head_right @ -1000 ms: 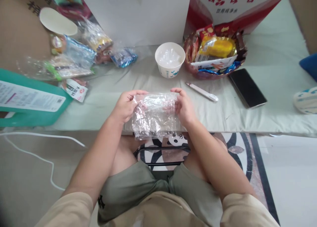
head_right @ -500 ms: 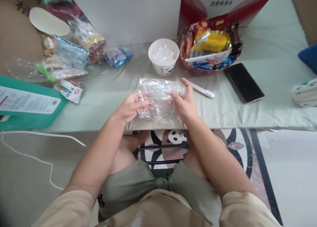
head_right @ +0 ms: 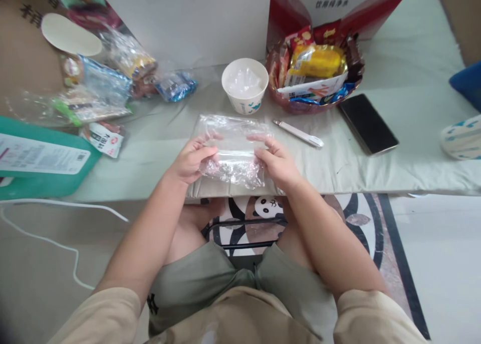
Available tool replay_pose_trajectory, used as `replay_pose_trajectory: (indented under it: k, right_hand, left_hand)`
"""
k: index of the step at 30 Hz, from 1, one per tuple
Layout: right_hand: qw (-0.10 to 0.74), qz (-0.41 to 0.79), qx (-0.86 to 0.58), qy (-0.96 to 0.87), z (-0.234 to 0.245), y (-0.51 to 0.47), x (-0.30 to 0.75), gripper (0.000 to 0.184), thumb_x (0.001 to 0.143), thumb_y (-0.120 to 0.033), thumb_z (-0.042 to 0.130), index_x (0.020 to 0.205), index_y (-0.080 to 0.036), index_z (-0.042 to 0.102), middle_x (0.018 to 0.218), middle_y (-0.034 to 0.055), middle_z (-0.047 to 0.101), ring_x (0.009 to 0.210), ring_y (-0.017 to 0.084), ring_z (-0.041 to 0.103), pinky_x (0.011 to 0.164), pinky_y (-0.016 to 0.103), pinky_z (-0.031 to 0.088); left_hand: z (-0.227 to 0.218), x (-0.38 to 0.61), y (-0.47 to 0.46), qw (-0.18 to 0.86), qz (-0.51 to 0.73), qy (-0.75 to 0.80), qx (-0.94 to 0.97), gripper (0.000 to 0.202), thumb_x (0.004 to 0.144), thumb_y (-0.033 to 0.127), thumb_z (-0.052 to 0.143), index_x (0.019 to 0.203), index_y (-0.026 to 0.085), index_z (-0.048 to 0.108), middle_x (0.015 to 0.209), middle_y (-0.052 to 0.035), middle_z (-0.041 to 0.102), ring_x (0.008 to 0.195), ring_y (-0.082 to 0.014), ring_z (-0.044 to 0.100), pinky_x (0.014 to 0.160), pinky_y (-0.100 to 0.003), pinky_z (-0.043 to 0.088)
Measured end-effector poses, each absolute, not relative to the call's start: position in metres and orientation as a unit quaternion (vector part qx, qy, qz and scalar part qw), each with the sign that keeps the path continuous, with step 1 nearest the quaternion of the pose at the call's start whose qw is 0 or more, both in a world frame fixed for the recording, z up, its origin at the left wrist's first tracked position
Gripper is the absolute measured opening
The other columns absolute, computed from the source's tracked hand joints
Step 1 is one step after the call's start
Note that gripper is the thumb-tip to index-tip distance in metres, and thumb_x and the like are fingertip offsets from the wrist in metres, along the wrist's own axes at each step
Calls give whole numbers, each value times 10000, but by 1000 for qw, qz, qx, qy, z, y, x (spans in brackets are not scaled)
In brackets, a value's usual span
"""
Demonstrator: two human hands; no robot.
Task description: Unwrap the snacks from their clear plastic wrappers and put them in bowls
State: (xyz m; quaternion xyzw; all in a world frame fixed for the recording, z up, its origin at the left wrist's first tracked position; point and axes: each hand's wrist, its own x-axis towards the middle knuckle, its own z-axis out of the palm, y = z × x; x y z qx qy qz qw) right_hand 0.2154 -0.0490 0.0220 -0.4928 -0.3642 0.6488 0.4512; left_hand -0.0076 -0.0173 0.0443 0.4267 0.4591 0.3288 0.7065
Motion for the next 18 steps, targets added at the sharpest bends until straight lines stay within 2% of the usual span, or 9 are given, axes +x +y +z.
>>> replay_pose_trajectory:
  k: [2, 4, 8, 10, 11, 12, 14, 16, 18]
  right_hand:
    - [475, 636, -475, -379, 24, -49, 217, 334, 738, -451, 736, 1008, -271, 656, 589, -49, 572, 487, 136, 518, 474, 280, 434]
    - [482, 641, -450, -392, 27, -50, 221, 270, 747, -477, 679, 902, -258, 646, 633, -12, 598, 524, 155, 538, 507, 315, 467]
    - [467, 650, -429, -419, 29, -52, 226, 452, 796, -661, 534, 774, -226, 656, 722, 67, 648, 604, 190, 572, 543, 349, 476]
    - [461, 616, -469, -434, 26, -51, 225, 439, 810, -660, 587, 766, -225, 620, 714, 47, 630, 596, 161, 546, 546, 317, 453]
    - [463, 597, -491, -435, 24, -51, 223, 379, 790, -602, 666, 809, -231, 595, 701, 18, 613, 583, 142, 527, 544, 296, 438]
    - [471, 578, -508, -431, 22, -50, 220, 349, 750, -513, 748, 874, -243, 566, 700, -13, 601, 579, 127, 517, 546, 277, 425]
    - [504, 549, -525, -412, 19, -48, 214, 493, 654, -337, 826, 1016, -275, 497, 733, -56, 598, 620, 122, 548, 574, 257, 430]
    - [538, 530, -527, -390, 17, -46, 209, 561, 633, -282, 811, 1069, -288, 459, 776, -59, 602, 700, 133, 595, 629, 261, 458]
    - [546, 518, -532, -388, 16, -46, 205, 433, 674, -308, 785, 984, -269, 484, 776, -47, 574, 720, 128, 582, 652, 263, 455]
  left_hand:
    - [46, -11, -16, 717, 334, 446, 419, 261, 650, 338, 799, 856, 215, 697, 516, 57, 603, 396, -103, 530, 404, -234, 472]
    - [47, -16, -14, 737, 325, 416, 422, 206, 653, 388, 767, 712, 208, 685, 541, 17, 626, 455, -136, 584, 449, -278, 515]
    - [39, -24, -9, 685, 337, 408, 501, 364, 762, 529, 651, 652, 187, 709, 682, -73, 700, 626, -184, 652, 564, -309, 545]
    - [31, -25, -6, 617, 332, 442, 560, 237, 744, 418, 721, 770, 182, 724, 815, -67, 725, 662, -157, 637, 591, -277, 528]
    - [26, -25, -5, 584, 331, 456, 584, 210, 718, 325, 747, 876, 189, 727, 915, -60, 730, 680, -140, 632, 610, -264, 526]
    - [22, -24, -5, 544, 343, 472, 603, 290, 699, 239, 743, 985, 203, 715, 1024, -58, 722, 719, -130, 637, 642, -258, 532]
    - [18, -20, -6, 421, 405, 517, 626, 408, 704, 136, 687, 1102, 227, 673, 1178, -64, 675, 865, -143, 659, 768, -281, 558]
    - [20, -14, -10, 259, 474, 553, 635, 318, 737, 105, 648, 1034, 217, 658, 1127, -67, 661, 984, -175, 647, 904, -324, 549]
    - [25, -5, -17, 167, 495, 551, 650, 140, 800, 140, 630, 919, 212, 632, 980, -58, 662, 968, -193, 639, 949, -354, 536]
